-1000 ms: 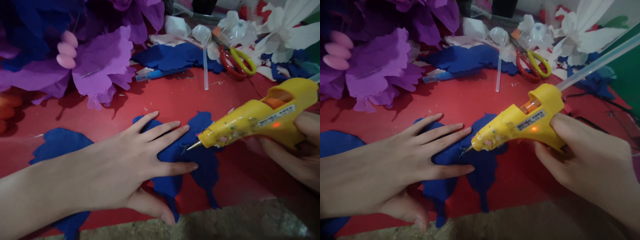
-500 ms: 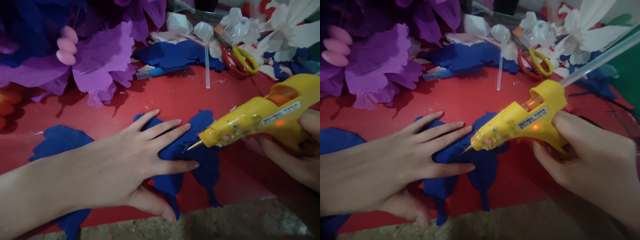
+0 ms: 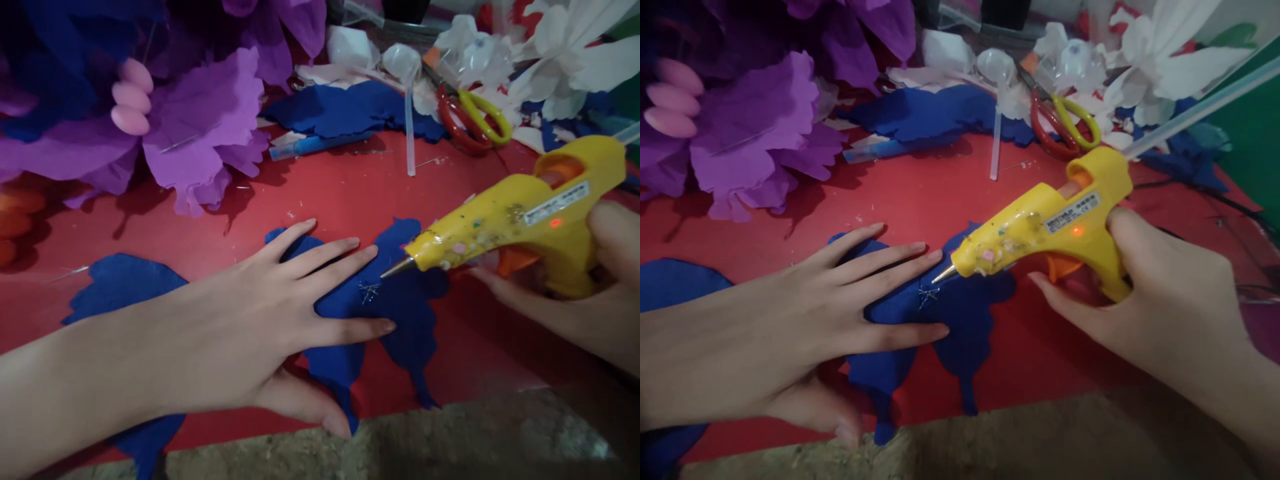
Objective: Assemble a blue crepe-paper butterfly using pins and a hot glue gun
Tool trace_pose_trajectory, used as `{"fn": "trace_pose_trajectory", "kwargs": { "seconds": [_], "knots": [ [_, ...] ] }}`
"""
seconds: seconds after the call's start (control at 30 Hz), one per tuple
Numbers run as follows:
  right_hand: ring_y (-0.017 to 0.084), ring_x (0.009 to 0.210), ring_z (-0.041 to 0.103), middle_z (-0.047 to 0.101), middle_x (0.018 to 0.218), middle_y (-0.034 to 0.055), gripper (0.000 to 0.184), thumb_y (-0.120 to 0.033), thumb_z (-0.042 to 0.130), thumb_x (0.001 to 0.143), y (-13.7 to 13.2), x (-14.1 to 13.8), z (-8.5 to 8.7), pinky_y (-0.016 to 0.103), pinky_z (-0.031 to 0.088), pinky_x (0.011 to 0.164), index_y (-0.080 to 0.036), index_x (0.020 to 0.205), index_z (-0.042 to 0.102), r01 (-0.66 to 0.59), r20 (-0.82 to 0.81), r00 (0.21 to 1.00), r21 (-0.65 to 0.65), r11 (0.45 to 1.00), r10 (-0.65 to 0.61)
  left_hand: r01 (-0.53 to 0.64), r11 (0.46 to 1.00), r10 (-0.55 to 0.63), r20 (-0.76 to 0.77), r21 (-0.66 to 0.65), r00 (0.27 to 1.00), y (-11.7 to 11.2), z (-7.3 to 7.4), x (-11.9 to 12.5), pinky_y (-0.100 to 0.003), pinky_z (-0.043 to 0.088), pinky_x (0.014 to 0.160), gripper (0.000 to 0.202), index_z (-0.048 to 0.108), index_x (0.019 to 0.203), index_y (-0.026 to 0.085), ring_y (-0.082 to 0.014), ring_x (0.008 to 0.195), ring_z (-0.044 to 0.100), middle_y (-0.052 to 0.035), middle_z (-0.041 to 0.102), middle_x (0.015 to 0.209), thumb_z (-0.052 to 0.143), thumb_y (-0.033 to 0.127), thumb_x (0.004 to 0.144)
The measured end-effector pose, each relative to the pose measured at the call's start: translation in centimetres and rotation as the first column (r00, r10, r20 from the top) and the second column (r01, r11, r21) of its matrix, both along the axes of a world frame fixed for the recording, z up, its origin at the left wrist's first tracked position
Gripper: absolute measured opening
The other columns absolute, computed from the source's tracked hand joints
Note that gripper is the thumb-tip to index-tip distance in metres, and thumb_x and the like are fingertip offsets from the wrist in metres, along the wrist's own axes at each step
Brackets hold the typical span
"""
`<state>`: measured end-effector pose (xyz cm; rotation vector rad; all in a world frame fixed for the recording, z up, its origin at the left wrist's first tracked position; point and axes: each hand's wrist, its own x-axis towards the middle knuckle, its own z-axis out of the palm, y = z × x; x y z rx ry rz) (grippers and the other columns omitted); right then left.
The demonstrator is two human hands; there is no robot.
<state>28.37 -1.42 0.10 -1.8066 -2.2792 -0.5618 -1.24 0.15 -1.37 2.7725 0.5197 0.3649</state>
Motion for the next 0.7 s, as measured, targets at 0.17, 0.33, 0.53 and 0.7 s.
{"fn": "trace_pose_trajectory", "kwargs": {
  "seconds": [0.17, 0.33, 0.53, 0.7],
  "knots": [
    [0.008, 0.039, 0.019, 0.021, 0.051, -0.0068, 0.041, -0.054, 0.035, 0.09, 0.1, -0.52, 0.57, 0.026, 0.015, 0.038, -0.023, 0.068, 0.02, -0.251, 0.028, 0.968, 0.063, 0.966, 0.25, 0.016, 1.0, -0.016, -0.042, -0.006, 0.999, 0.19, 0.13, 0.15, -0.068, 0.031, 0.101, 0.05, 0.056, 0.13, 0.032, -0.0401, 0.132, 0.043, -0.0185, 0.044, 0.146, 0.046, 0.059, 0.089],
    [0.01, 0.043, 0.031, 0.022, 0.052, -0.0057, 0.035, -0.042, 0.036, 0.092, -0.08, -0.64, 0.41, 0.029, 0.016, 0.043, -0.023, 0.069, 0.018, -0.291, -0.001, 0.956, 0.045, 0.956, 0.292, 0.031, 0.999, -0.029, -0.079, 0.022, 0.996, 0.14, 0.2, 0.08, -0.068, 0.029, 0.103, 0.057, 0.052, 0.133, 0.031, -0.0398, 0.135, 0.039, -0.0207, 0.04, 0.148, 0.047, 0.063, 0.087],
    [0.009, 0.042, 0.024, 0.023, 0.054, -0.0054, 0.037, -0.046, 0.031, 0.095, 0.05, -0.63, 0.26, 0.028, 0.012, 0.042, -0.022, 0.07, 0.017, -0.3, 0.026, 0.954, 0.052, 0.952, 0.299, 0.07, 0.995, -0.065, -0.08, 0.065, 0.995, 0.28, 0.2, 0.18, -0.073, 0.031, 0.098, 0.058, 0.055, 0.132, 0.027, -0.0429, 0.134, 0.038, -0.0271, 0.04, 0.145, 0.043, 0.064, 0.088],
    [0.008, 0.043, 0.012, 0.017, 0.058, -0.006, 0.038, -0.049, 0.027, 0.097, 0.1, -0.76, 0.3, 0.026, 0.009, 0.04, -0.023, 0.071, 0.017, -0.305, 0.01, 0.952, 0.048, 0.951, 0.305, 0.057, 0.998, -0.055, -0.081, 0.022, 0.995, 0.33, 0.26, 0.09, -0.069, 0.028, 0.104, 0.061, 0.054, 0.132, 0.028, -0.0404, 0.136, 0.038, -0.0222, 0.042, 0.146, 0.044, 0.067, 0.086]
  ]
}}
